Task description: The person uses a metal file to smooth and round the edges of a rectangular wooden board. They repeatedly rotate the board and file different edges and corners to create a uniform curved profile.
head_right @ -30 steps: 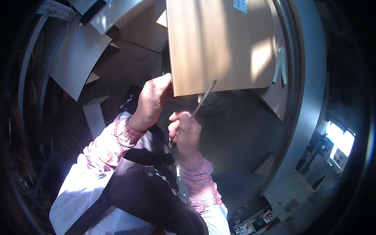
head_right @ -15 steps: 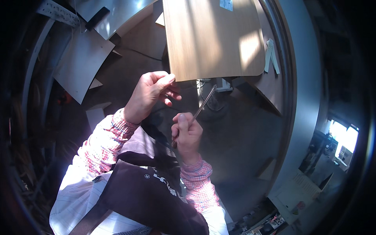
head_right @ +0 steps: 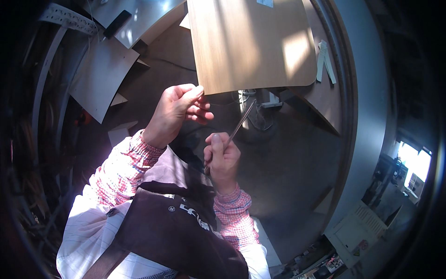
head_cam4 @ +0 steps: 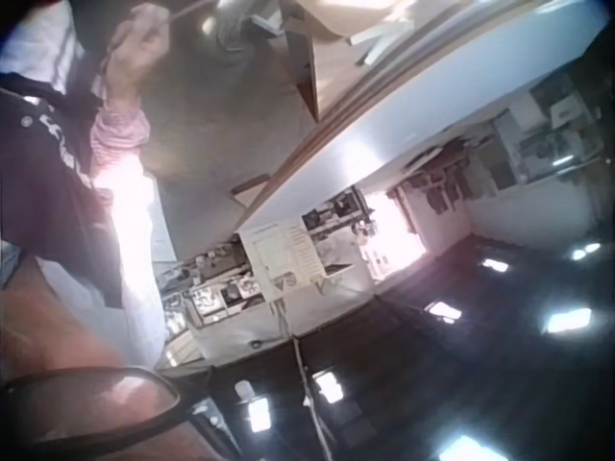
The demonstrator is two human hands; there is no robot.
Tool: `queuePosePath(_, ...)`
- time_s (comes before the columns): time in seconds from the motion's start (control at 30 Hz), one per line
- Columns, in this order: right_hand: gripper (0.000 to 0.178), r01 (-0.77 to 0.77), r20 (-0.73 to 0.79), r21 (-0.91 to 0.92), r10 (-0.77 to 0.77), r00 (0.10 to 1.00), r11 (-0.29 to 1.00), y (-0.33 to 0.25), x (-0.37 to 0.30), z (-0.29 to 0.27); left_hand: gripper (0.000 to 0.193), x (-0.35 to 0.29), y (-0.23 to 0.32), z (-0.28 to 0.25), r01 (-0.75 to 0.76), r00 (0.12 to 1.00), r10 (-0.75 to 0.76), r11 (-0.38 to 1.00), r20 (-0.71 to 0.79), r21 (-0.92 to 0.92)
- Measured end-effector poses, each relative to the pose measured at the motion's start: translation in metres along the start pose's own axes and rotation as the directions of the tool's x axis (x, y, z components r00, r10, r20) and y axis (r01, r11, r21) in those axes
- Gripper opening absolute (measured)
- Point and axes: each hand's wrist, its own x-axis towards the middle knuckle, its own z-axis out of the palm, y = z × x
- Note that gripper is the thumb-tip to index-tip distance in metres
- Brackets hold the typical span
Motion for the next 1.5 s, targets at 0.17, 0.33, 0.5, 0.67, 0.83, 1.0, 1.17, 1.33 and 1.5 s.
queuePosePath(0.17, 0.028, -0.005, 0.034, -0.030, 0.006, 0.999, 1.000, -0.003, 0.001, 0.000, 0.034, -0.001, 0.001, 0.001, 0.018, 1.000, -0.018, 1.000, -0.004, 0.017)
queuePosePath(0.33, 0.036, -0.018, 0.042, -0.087, 0.022, 0.999, 0.996, -0.005, 0.004, 0.002, 0.041, 0.003, 0.007, -0.010, 0.030, 0.994, -0.041, 0.993, 0.102, 0.113)
queuePosePath(0.5, 0.053, 0.055, 0.068, -0.176, -0.043, 0.997, 0.983, -0.002, 0.014, -0.011, 0.053, 0.008, 0.013, -0.019, 0.066, 0.996, -0.073, 0.990, 0.054, 0.122)
queuePosePath(0.67, 0.050, 0.046, 0.053, -0.221, -0.035, 0.998, 0.974, -0.008, 0.015, -0.009, 0.044, 0.011, 0.017, -0.016, 0.041, 0.995, -0.056, 0.985, 0.084, 0.170)
queuePosePath(0.83, 0.049, 0.027, 0.030, -0.225, -0.021, 0.999, 0.974, -0.007, 0.010, -0.006, 0.035, 0.012, 0.014, -0.017, 0.040, 0.993, -0.053, 0.992, 0.110, 0.118)
queuePosePath(1.0, 0.048, 0.038, 0.032, -0.227, -0.032, 0.999, 0.973, -0.003, 0.007, -0.007, 0.034, 0.014, 0.012, -0.021, 0.056, 0.990, -0.072, 0.990, 0.119, 0.132)
queuePosePath(1.17, 0.044, 0.033, 0.030, -0.217, -0.027, 0.999, 0.976, -0.002, 0.008, -0.006, 0.034, 0.016, 0.008, -0.016, 0.029, 0.990, -0.026, 0.999, 0.138, -0.022)
queuePosePath(1.33, 0.042, 0.035, 0.034, -0.208, -0.028, 0.999, 0.978, -0.001, 0.009, -0.003, 0.039, 0.015, 0.010, -0.019, 0.069, 0.984, -0.055, 0.995, 0.168, -0.076)
queuePosePath(1.5, 0.041, 0.028, 0.030, -0.216, -0.022, 0.999, 0.976, 0.001, 0.012, -0.003, 0.043, 0.018, 0.015, -0.021, 0.111, 0.977, -0.108, 0.994, 0.181, -0.011)
